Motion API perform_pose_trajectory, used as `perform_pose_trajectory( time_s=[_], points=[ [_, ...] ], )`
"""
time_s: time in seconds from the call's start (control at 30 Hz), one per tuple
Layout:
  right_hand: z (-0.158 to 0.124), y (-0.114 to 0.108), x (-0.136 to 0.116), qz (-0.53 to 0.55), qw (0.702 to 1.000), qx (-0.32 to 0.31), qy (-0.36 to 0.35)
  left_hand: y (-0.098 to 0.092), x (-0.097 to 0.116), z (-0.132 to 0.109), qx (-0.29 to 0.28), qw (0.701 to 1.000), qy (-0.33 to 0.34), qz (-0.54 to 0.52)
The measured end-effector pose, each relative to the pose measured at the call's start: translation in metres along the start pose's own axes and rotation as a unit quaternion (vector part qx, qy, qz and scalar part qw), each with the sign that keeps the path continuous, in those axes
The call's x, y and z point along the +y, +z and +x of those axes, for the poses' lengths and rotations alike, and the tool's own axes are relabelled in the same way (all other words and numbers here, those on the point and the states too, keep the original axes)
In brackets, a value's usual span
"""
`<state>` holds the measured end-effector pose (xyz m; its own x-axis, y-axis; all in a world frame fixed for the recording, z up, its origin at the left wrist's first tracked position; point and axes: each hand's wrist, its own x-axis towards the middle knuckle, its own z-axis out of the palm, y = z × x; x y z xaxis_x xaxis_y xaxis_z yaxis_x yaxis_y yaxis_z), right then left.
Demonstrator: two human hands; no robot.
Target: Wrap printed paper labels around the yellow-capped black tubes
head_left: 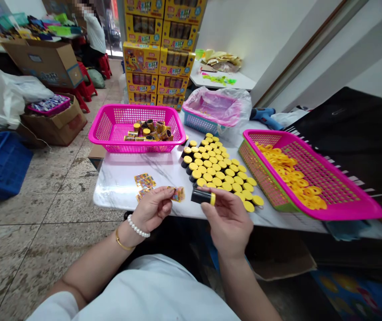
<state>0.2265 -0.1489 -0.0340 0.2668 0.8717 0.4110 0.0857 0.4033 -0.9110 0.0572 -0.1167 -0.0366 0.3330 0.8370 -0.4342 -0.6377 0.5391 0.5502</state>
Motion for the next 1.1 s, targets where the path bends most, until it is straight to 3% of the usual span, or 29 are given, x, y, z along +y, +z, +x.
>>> perform_pose_trajectory(
  time_s=[0.13, 0.23, 0.3, 0.43, 0.6, 0.73, 0.83, 0.9, 1.0, 1.1],
  points=[
    [0.008, 0.006, 0.003, 0.132, 0.984, -0.005, 0.119, 0.005, 0.003, 0.002, 0.004, 1.0, -0.014, -0.026],
    [0.013, 0.007, 0.007, 0.122, 0.971, -0.026, 0.204, 0.007, 0.002, 0.004, -0.013, 0.999, -0.019, -0.028],
    [0.013, 0.007, 0.007, 0.092, 0.97, -0.026, 0.224, 0.008, 0.0, 0.004, -0.019, 0.999, -0.018, -0.019],
    [0.008, 0.007, 0.002, 0.007, 0.989, -0.022, 0.149, 0.008, -0.004, 0.006, -0.018, 0.999, 0.003, 0.028],
    [0.0, 0.007, 0.005, -0.048, 0.992, -0.079, 0.083, 0.006, -0.006, 0.005, 0.006, 0.996, 0.049, 0.077],
    [-0.001, 0.002, 0.013, -0.134, 0.99, -0.038, 0.013, 0.001, -0.007, 0.003, 0.018, 0.991, 0.063, 0.119],
    [0.002, -0.002, 0.014, -0.116, 0.993, -0.034, -0.014, -0.003, -0.006, 0.001, 0.038, 0.978, 0.146, 0.145],
    [0.004, -0.003, 0.012, -0.079, 0.995, -0.056, -0.024, -0.005, -0.002, 0.002, -0.005, 0.967, 0.184, 0.177],
    [0.006, -0.003, 0.009, -0.057, 0.99, -0.124, -0.043, -0.006, 0.005, 0.005, -0.11, 0.956, 0.143, 0.229],
    [0.006, -0.004, 0.009, -0.098, 0.979, -0.171, -0.056, -0.008, 0.009, 0.009, -0.12, 0.954, 0.111, 0.253]
  ],
)
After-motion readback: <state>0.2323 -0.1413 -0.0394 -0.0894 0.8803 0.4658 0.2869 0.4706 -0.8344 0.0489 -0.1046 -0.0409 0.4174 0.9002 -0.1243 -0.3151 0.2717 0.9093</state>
